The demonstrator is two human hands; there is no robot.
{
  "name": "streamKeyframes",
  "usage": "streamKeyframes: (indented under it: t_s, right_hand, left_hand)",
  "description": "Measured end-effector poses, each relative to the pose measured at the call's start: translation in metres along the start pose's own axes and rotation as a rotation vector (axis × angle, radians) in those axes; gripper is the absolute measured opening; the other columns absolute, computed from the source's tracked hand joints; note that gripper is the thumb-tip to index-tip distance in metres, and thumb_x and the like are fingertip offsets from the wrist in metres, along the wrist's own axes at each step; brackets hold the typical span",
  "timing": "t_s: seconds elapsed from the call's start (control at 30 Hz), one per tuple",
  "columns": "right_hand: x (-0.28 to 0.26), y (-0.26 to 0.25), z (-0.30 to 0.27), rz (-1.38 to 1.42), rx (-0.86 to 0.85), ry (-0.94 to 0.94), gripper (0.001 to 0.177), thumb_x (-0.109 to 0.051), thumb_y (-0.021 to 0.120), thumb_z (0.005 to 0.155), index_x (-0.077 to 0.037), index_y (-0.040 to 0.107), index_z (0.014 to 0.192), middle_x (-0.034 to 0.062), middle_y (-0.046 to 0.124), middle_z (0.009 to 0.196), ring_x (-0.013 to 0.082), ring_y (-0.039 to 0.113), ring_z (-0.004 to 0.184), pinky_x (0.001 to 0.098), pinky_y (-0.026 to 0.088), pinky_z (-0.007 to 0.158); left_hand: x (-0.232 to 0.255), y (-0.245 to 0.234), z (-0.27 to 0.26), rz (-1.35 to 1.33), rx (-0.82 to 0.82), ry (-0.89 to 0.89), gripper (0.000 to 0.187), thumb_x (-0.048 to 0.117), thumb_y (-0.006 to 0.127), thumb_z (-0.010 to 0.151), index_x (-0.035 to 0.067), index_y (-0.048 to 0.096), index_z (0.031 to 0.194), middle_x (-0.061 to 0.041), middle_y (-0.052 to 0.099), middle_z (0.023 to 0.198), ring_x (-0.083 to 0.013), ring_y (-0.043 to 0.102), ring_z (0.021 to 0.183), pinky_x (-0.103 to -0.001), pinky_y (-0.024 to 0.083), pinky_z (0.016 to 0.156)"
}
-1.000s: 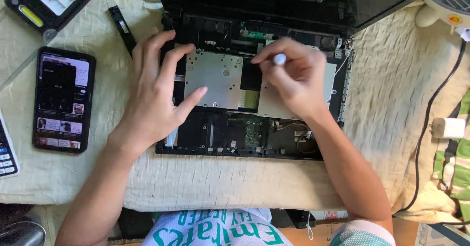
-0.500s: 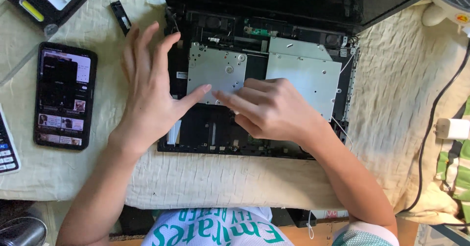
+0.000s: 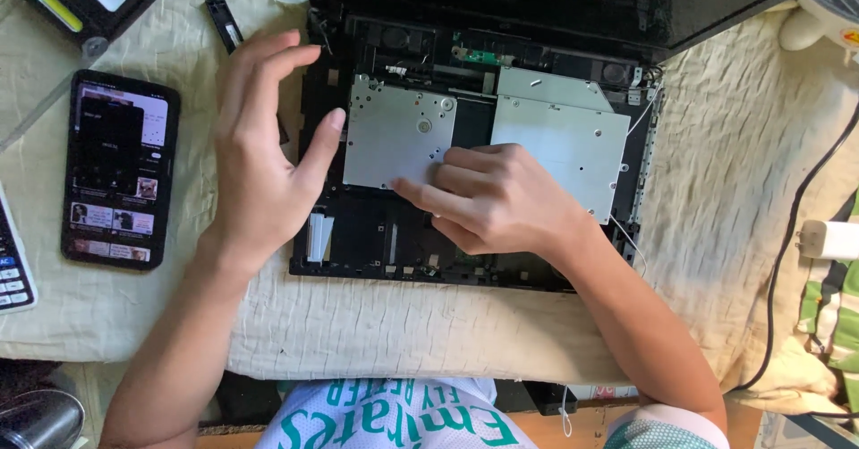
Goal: Disassembling a laptop to remove the battery and keyboard, followed by fitting and testing an optical drive.
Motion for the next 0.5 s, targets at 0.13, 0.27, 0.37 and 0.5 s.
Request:
streamKeyframes:
  t_s: [0.13, 0.27, 0.37, 0.5]
  right_hand:
    - [0.0, 0.004, -0.001, -0.009, -0.016, -0.004, 0.026, -0.003, 0.068, 0.091, -0.003, 0.074, 0.116, 0.0037, 0.064, 0.076, 0.0198, 0.062, 0.068, 0.0312, 0.045, 0.048]
    - [0.0, 0.003, -0.001, -0.025, -0.026, 0.0, 0.026, -0.004, 0.069, 0.092, -0.004, 0.074, 0.118, 0.0041, 0.064, 0.076, 0.0209, 0.062, 0.069, 0.0318, 0.044, 0.048]
    - [-0.002, 0.002, -0.001, -0.037, -0.037, 0.009, 0.025, -0.004, 0.07, 0.092, -0.004, 0.073, 0.116, 0.0047, 0.064, 0.077, 0.0226, 0.063, 0.071, 0.0331, 0.044, 0.049]
    - [0.001, 0.002, 0.0, 0.001, -0.023, 0.007, 0.027, 0.0, 0.068, 0.091, -0.003, 0.073, 0.117, 0.004, 0.063, 0.076, 0.0212, 0.062, 0.069, 0.0321, 0.042, 0.047]
  left_hand:
    - [-0.003, 0.0, 0.0, 0.016, -0.002, -0.016, 0.031, 0.01, 0.065, 0.108, -0.007, 0.055, 0.132, -0.026, 0.053, 0.136, -0.0407, 0.049, 0.134, -0.052, 0.041, 0.116]
    - [-0.006, 0.002, -0.002, 0.012, -0.041, -0.045, 0.036, 0.008, 0.069, 0.105, -0.005, 0.053, 0.135, -0.023, 0.049, 0.14, -0.0404, 0.045, 0.139, -0.053, 0.037, 0.12]
    - [-0.008, 0.002, -0.002, 0.007, -0.08, -0.052, 0.04, 0.012, 0.071, 0.104, -0.006, 0.053, 0.135, -0.025, 0.046, 0.139, -0.04, 0.042, 0.138, -0.054, 0.037, 0.12]
    - [-0.012, -0.002, -0.001, 0.037, -0.212, -0.062, 0.05, 0.019, 0.077, 0.099, 0.0, 0.054, 0.139, -0.024, 0.042, 0.146, -0.0411, 0.036, 0.142, -0.057, 0.03, 0.121]
Point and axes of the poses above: each hand's wrist, its own z-axis towards the middle knuckle, its own y-axis out of the palm, x = y × z, the point moved 3 cm from there along z, towards the middle knuckle
